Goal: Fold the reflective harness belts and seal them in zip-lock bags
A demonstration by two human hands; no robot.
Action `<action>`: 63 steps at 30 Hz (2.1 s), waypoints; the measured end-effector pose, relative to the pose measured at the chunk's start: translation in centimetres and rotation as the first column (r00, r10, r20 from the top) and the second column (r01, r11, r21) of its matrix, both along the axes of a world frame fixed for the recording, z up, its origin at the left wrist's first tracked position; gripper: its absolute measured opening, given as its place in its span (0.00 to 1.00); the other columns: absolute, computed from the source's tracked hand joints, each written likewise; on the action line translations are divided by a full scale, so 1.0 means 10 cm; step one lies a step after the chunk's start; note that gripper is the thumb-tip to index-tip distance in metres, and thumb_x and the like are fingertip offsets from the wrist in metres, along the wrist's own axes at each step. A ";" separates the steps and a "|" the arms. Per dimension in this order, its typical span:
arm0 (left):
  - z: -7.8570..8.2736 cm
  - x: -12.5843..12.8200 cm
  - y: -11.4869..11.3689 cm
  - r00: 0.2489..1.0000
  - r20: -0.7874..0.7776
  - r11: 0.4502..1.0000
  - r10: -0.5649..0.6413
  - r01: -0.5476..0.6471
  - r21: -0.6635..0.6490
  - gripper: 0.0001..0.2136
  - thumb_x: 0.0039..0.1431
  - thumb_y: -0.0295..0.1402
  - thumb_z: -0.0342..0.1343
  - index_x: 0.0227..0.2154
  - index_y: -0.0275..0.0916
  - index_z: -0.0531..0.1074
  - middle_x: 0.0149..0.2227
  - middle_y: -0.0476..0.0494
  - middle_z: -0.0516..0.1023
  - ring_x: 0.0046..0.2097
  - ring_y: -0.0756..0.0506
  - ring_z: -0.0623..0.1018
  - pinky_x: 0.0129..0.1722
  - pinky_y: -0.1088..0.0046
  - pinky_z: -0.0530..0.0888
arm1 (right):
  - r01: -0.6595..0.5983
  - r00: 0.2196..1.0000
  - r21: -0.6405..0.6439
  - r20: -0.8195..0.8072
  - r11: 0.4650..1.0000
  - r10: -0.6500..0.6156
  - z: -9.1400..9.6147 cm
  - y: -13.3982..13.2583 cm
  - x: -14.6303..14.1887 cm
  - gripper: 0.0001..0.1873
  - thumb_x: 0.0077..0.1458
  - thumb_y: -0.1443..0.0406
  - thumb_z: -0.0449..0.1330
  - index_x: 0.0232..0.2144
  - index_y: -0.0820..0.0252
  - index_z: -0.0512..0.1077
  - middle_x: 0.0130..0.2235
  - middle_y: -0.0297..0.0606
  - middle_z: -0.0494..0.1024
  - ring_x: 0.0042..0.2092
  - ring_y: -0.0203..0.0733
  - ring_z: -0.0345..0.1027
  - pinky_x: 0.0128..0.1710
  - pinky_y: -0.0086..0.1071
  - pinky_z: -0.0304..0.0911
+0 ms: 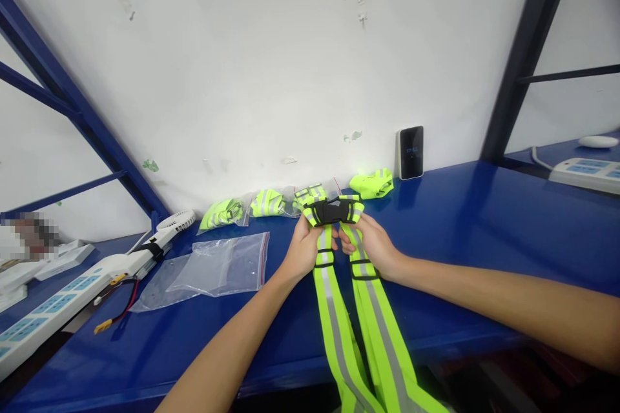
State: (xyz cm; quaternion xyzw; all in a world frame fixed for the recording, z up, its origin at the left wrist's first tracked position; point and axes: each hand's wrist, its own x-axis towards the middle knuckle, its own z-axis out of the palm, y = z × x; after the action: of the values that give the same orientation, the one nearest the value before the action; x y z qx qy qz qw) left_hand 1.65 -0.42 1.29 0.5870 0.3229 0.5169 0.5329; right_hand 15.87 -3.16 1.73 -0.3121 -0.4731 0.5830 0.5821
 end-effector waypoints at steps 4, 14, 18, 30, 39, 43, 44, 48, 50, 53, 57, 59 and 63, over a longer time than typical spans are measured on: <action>0.06 -0.01 -0.02 1.000 -0.004 1.000 0.009 -0.009 -0.011 0.13 0.49 0.35 0.62 0.35 0.36 0.69 0.30 0.43 0.80 0.30 0.43 0.80 0.26 0.72 0.73 | 0.017 0.996 0.056 0.082 0.998 -0.021 0.02 -0.01 0.02 0.10 0.53 0.61 0.55 0.23 0.58 0.66 0.22 0.31 0.70 0.22 0.35 0.63 0.24 0.31 0.59; 0.00 0.00 0.00 0.987 -0.027 0.977 0.157 -0.151 0.152 0.11 0.47 0.25 0.59 0.36 0.35 0.77 0.41 0.42 0.82 0.44 0.41 0.80 0.45 0.67 0.76 | 0.081 0.989 -0.009 0.122 0.997 -0.079 0.03 0.01 0.09 0.14 0.40 0.65 0.68 0.34 0.60 0.76 0.31 0.36 0.81 0.29 0.43 0.73 0.29 0.33 0.67; 0.00 0.03 -0.01 0.988 -0.036 0.971 0.149 -0.139 0.193 0.11 0.47 0.25 0.58 0.36 0.34 0.77 0.42 0.42 0.82 0.44 0.42 0.79 0.46 0.68 0.75 | 0.092 0.989 0.014 0.117 0.996 -0.093 -0.01 0.05 0.10 0.14 0.39 0.64 0.70 0.32 0.62 0.78 0.34 0.38 0.83 0.34 0.46 0.74 0.30 0.33 0.67; -0.01 0.00 0.00 0.940 -0.160 0.931 0.302 -0.254 0.263 0.10 0.49 0.23 0.52 0.32 0.34 0.78 0.35 0.45 0.82 0.35 0.44 0.78 0.38 0.70 0.74 | 0.092 0.985 0.025 0.145 0.995 -0.095 -0.02 0.05 0.11 0.16 0.39 0.60 0.71 0.31 0.64 0.79 0.32 0.38 0.82 0.33 0.46 0.73 0.32 0.34 0.66; 0.02 -0.02 -0.02 0.931 -0.194 0.934 0.310 -0.260 0.243 0.10 0.47 0.21 0.52 0.29 0.35 0.78 0.32 0.46 0.81 0.39 0.42 0.78 0.40 0.69 0.73 | 0.146 0.944 0.147 0.274 0.978 -0.182 -0.05 0.15 0.14 0.15 0.36 0.59 0.72 0.26 0.64 0.78 0.27 0.36 0.80 0.29 0.43 0.69 0.33 0.36 0.65; 0.00 0.00 -0.03 0.956 -0.173 0.950 0.236 -0.189 0.250 0.10 0.51 0.23 0.52 0.32 0.35 0.78 0.35 0.45 0.81 0.40 0.43 0.78 0.42 0.69 0.73 | 0.148 0.937 0.176 0.291 0.973 -0.195 -0.01 0.12 0.13 0.13 0.39 0.60 0.70 0.25 0.64 0.78 0.27 0.36 0.79 0.30 0.42 0.68 0.30 0.33 0.63; 0.00 0.00 -0.03 0.961 -0.174 0.952 0.216 -0.168 0.255 0.10 0.52 0.24 0.51 0.33 0.36 0.78 0.37 0.45 0.81 0.40 0.43 0.78 0.42 0.69 0.73 | 0.133 0.942 0.181 0.282 0.975 -0.181 0.01 0.11 0.13 0.12 0.40 0.60 0.69 0.25 0.64 0.78 0.27 0.36 0.79 0.30 0.42 0.68 0.30 0.33 0.63; -0.01 -0.02 -0.03 0.962 -0.203 0.953 0.181 -0.121 0.278 0.11 0.57 0.26 0.50 0.36 0.35 0.77 0.41 0.44 0.81 0.42 0.43 0.77 0.46 0.69 0.72 | 0.094 0.962 0.208 0.232 0.974 -0.142 0.04 0.05 0.11 0.11 0.44 0.61 0.67 0.30 0.63 0.79 0.31 0.35 0.81 0.33 0.43 0.70 0.34 0.34 0.65; -0.01 -0.04 -0.05 0.970 -0.198 0.964 0.143 -0.091 0.249 0.10 0.58 0.29 0.52 0.38 0.35 0.77 0.43 0.44 0.80 0.45 0.43 0.77 0.48 0.69 0.71 | 0.105 0.960 0.227 0.230 0.968 -0.158 0.02 0.07 0.12 0.10 0.45 0.62 0.66 0.31 0.63 0.79 0.31 0.36 0.81 0.34 0.43 0.70 0.35 0.34 0.65; -0.02 -0.05 -0.08 0.991 -0.131 0.988 0.037 -0.016 0.156 0.12 0.57 0.33 0.57 0.43 0.36 0.75 0.47 0.43 0.79 0.50 0.41 0.75 0.49 0.68 0.70 | 0.104 0.957 0.246 0.239 0.964 -0.164 -0.04 0.11 0.14 0.08 0.47 0.64 0.65 0.31 0.62 0.79 0.31 0.36 0.81 0.34 0.43 0.71 0.34 0.34 0.65; -0.01 -0.04 -0.11 0.998 -0.054 0.996 -0.040 0.044 0.080 0.17 0.58 0.41 0.59 0.47 0.37 0.73 0.47 0.42 0.79 0.52 0.39 0.75 0.50 0.67 0.71 | 0.119 0.948 0.279 0.254 0.953 -0.193 -0.05 0.13 0.15 0.08 0.48 0.64 0.65 0.32 0.61 0.79 0.33 0.36 0.82 0.35 0.44 0.72 0.38 0.35 0.66; 0.00 -0.03 -0.11 0.997 -0.063 0.995 -0.038 0.043 0.086 0.17 0.59 0.42 0.58 0.46 0.36 0.74 0.45 0.41 0.80 0.51 0.40 0.76 0.49 0.68 0.71 | 0.145 0.944 0.286 0.246 0.947 -0.219 -0.03 0.09 0.14 0.09 0.48 0.63 0.66 0.33 0.61 0.79 0.32 0.36 0.82 0.35 0.45 0.72 0.39 0.36 0.67; 0.01 -0.03 -0.12 0.996 -0.078 0.994 -0.044 0.051 0.096 0.17 0.57 0.42 0.60 0.44 0.36 0.75 0.43 0.41 0.81 0.43 0.42 0.78 0.45 0.70 0.72 | 0.147 0.942 0.337 0.238 0.930 -0.236 0.02 0.00 0.13 0.11 0.48 0.60 0.67 0.33 0.60 0.79 0.34 0.36 0.82 0.36 0.46 0.72 0.40 0.37 0.67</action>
State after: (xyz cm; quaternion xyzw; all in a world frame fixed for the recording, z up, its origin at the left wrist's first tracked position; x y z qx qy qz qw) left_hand 1.35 -1.62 1.42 0.6390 0.3033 0.4966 0.5031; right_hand 17.16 -3.14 1.96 -0.3382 -0.6029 0.3910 0.6076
